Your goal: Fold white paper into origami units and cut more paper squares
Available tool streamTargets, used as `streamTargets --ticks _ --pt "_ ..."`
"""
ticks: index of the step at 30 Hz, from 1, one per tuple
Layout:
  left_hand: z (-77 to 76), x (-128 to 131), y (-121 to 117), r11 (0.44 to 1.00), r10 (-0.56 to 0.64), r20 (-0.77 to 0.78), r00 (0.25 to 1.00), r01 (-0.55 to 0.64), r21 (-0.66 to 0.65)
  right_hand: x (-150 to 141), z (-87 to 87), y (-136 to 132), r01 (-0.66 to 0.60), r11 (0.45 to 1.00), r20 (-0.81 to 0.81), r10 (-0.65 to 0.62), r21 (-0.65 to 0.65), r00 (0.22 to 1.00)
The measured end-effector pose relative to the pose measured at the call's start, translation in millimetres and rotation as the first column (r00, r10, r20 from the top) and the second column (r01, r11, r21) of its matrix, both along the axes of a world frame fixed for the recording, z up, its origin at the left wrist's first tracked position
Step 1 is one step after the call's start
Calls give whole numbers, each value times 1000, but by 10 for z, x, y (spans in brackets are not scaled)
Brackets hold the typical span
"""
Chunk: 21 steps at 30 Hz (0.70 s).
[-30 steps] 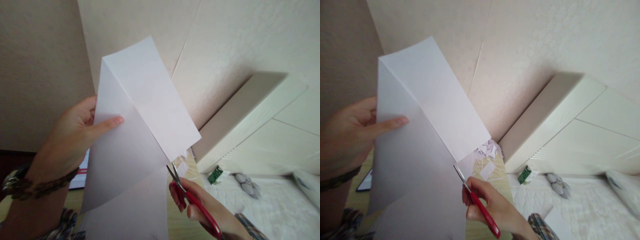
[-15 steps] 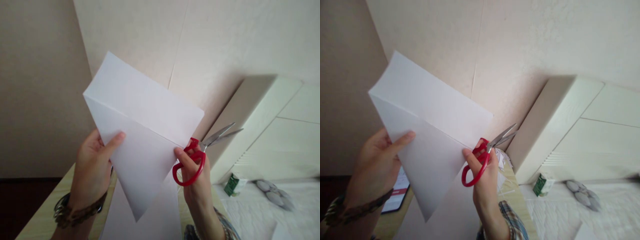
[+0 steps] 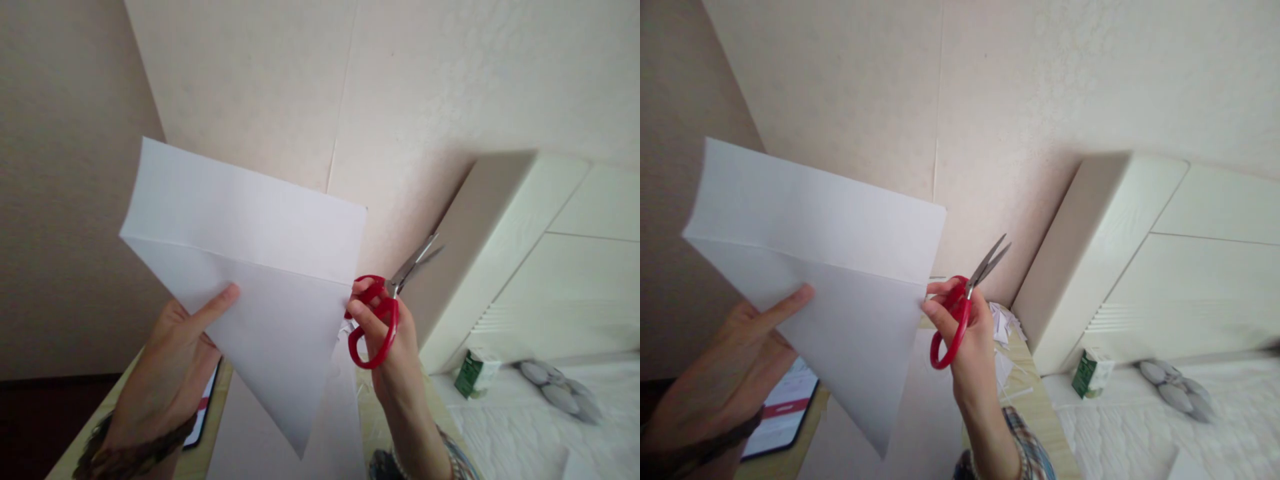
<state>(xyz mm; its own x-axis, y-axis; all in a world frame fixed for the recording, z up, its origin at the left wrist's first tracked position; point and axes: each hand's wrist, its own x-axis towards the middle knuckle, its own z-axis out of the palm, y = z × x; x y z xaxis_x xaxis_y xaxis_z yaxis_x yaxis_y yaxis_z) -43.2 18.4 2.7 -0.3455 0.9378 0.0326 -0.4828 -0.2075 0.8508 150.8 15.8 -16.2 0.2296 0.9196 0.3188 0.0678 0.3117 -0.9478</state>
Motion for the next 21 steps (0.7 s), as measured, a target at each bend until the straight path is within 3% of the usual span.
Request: streamTargets --ticks 4,9,12,14,16,21 --pt "14 -45 30 999 27 7 1000 -27 -17 361 -394 22 -46 983 343 105 -176 933" --pt "10 -73 53 999 44 13 999 -44 -23 501 -1064 -106 -16 938 695 268 -347 668" --pt "13 -88 47 999 52 2 999 -51 -15 410 -1213 -141 -48 915 761 362 -401 538" --pt "17 -93 43 999 54 -7 999 -54 -5 385 -1114 -113 -80 911 773 387 -404 503" --pt "18 -81 43 999 51 -13 999 -51 4 405 -872 -59 -111 921 768 373 -372 521" --pt "6 8 59 999 33 -15 999 -33 13 373 -92 29 -259 949 634 313 -179 707"
